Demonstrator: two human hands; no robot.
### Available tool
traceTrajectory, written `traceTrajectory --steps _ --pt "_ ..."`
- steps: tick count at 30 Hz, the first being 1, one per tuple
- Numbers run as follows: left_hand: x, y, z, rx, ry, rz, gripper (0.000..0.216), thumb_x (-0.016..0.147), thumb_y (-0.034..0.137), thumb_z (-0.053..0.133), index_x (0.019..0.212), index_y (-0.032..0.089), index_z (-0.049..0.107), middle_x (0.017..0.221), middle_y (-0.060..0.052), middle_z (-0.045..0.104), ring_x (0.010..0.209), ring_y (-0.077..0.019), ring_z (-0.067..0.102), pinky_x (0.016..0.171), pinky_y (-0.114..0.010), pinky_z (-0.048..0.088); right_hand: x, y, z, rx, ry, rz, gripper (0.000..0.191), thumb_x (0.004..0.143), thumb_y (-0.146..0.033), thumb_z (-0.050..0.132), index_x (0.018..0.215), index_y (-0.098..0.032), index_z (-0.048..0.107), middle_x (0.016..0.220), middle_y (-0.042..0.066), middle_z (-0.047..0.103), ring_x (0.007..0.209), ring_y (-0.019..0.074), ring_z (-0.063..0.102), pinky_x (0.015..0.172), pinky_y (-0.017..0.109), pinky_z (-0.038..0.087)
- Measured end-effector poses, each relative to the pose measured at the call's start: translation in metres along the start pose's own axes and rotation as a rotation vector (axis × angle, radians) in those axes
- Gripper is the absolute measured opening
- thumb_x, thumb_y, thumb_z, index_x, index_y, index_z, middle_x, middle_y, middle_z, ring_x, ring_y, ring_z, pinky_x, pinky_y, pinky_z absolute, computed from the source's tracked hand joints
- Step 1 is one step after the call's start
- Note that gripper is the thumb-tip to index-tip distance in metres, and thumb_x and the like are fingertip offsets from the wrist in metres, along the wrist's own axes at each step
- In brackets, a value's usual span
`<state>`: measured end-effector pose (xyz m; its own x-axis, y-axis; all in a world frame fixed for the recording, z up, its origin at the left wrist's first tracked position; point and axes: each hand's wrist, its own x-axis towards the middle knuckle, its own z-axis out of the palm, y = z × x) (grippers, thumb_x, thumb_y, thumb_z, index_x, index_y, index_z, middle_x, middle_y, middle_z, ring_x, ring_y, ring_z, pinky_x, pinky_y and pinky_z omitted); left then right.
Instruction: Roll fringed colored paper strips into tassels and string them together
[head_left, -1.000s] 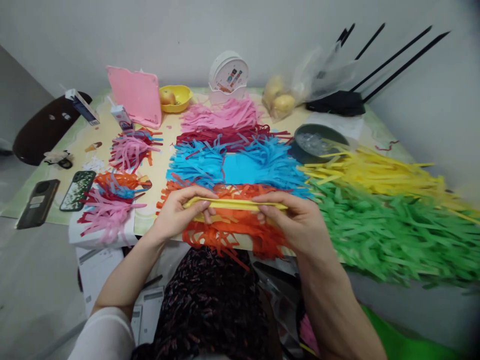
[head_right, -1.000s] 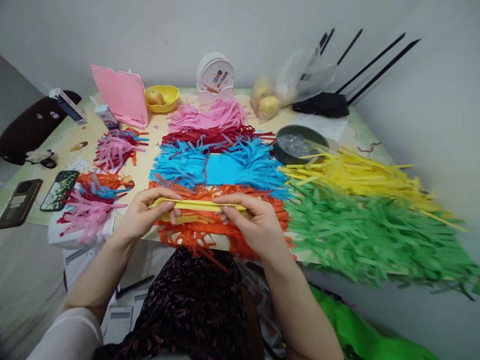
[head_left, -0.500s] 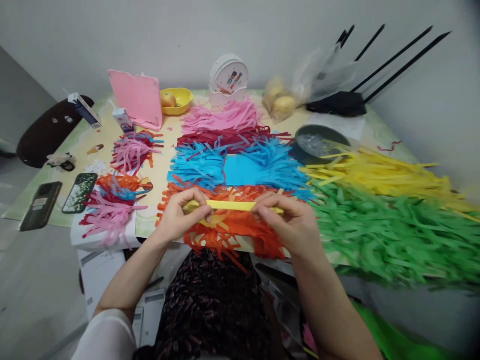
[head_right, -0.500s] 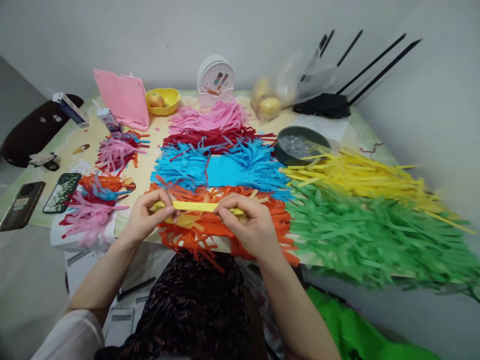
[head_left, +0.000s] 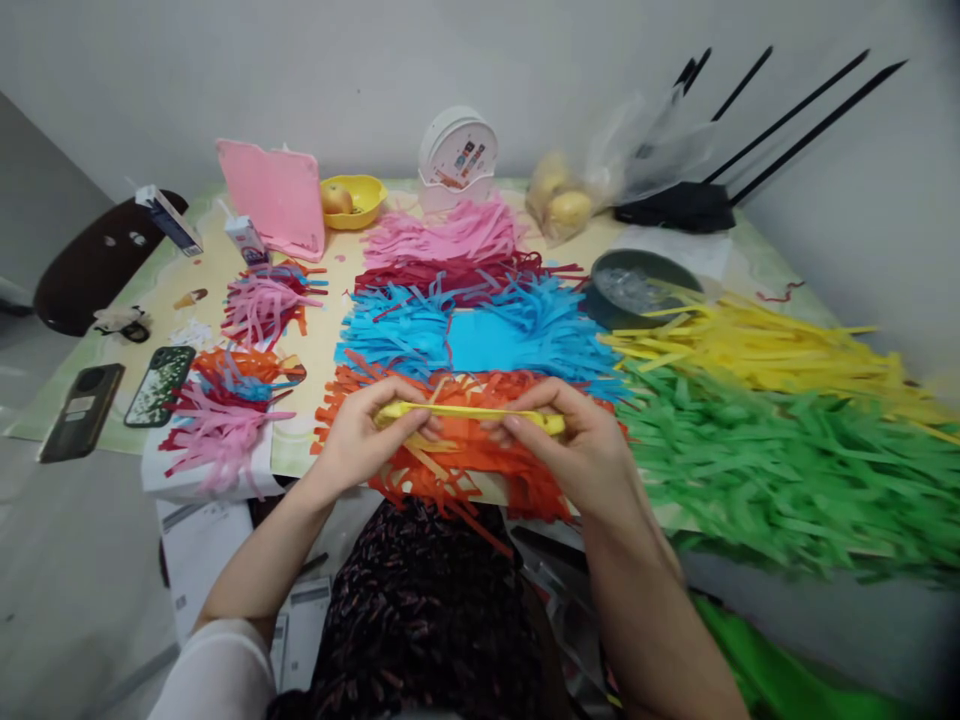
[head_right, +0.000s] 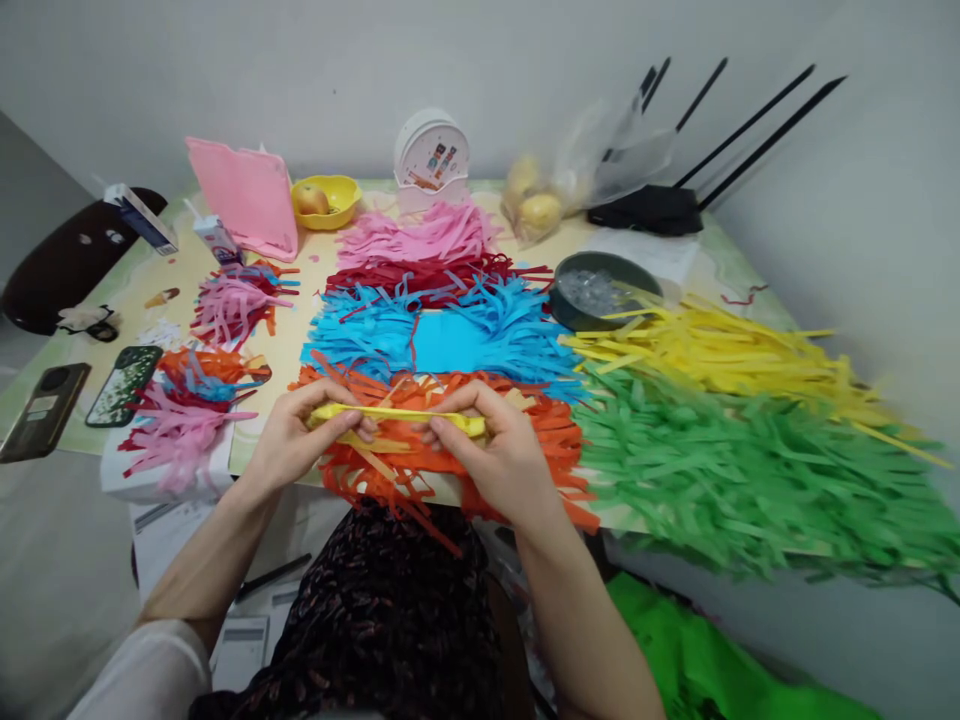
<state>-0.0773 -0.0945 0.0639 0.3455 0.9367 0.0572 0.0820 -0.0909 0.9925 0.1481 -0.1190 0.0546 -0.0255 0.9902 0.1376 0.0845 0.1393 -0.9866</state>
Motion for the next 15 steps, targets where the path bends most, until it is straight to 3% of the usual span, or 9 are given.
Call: traceTrajectory --steps 3,6,11,15 --pt "0.000 -0.003 0.001 -0.242 -0.024 -0.088 0.023 0.086 0.033 0.069 0.098 0.015 0.069 0.076 -0.005 0.076 0.064 -0.0172 0.073 0.067 -0.028 0.058 -0.001 0.003 0.002 0.093 0.005 0.046 0.007 0.084 -0.028 0.070 0.089 -0.023 0.071 0.072 0.001 0.076 0.060 0.0155 0.071 0.059 0.027 0.060" --pt "0.000 -0.007 0.001 -0.354 -0.033 -0.089 0.022 0.086 0.028 0.069 0.103 0.015 0.075 0.078 -0.006 0.076 0.062 -0.0149 0.072 0.066 -0.025 0.057 -0.001 0.009 0.002 0.111 0.009 0.050 0.014 0.084 -0.026 0.070 0.095 -0.024 0.077 0.075 0.002 0.077 0.062 0.0164 0.072 0.061 0.028 0.062" --pt "0.003 -0.007 0.002 -0.492 -0.042 -0.094 0.012 0.081 0.019 0.071 0.089 0.015 0.080 0.074 -0.005 0.075 0.059 -0.0130 0.070 0.063 -0.024 0.056 0.003 0.015 0.003 0.236 0.005 0.053 0.012 0.081 -0.020 0.069 0.083 -0.025 0.079 0.072 0.001 0.076 0.060 0.0150 0.070 0.059 0.026 0.060" --pt "0.003 -0.010 0.006 -0.562 -0.036 -0.117 0.009 0.077 0.022 0.075 0.078 0.014 0.079 0.067 -0.004 0.073 0.053 -0.0117 0.066 0.062 -0.024 0.055 0.002 0.016 0.007 0.256 0.021 0.022 0.014 0.078 -0.015 0.066 0.073 -0.023 0.077 0.069 0.001 0.074 0.058 0.0131 0.068 0.056 0.024 0.057"
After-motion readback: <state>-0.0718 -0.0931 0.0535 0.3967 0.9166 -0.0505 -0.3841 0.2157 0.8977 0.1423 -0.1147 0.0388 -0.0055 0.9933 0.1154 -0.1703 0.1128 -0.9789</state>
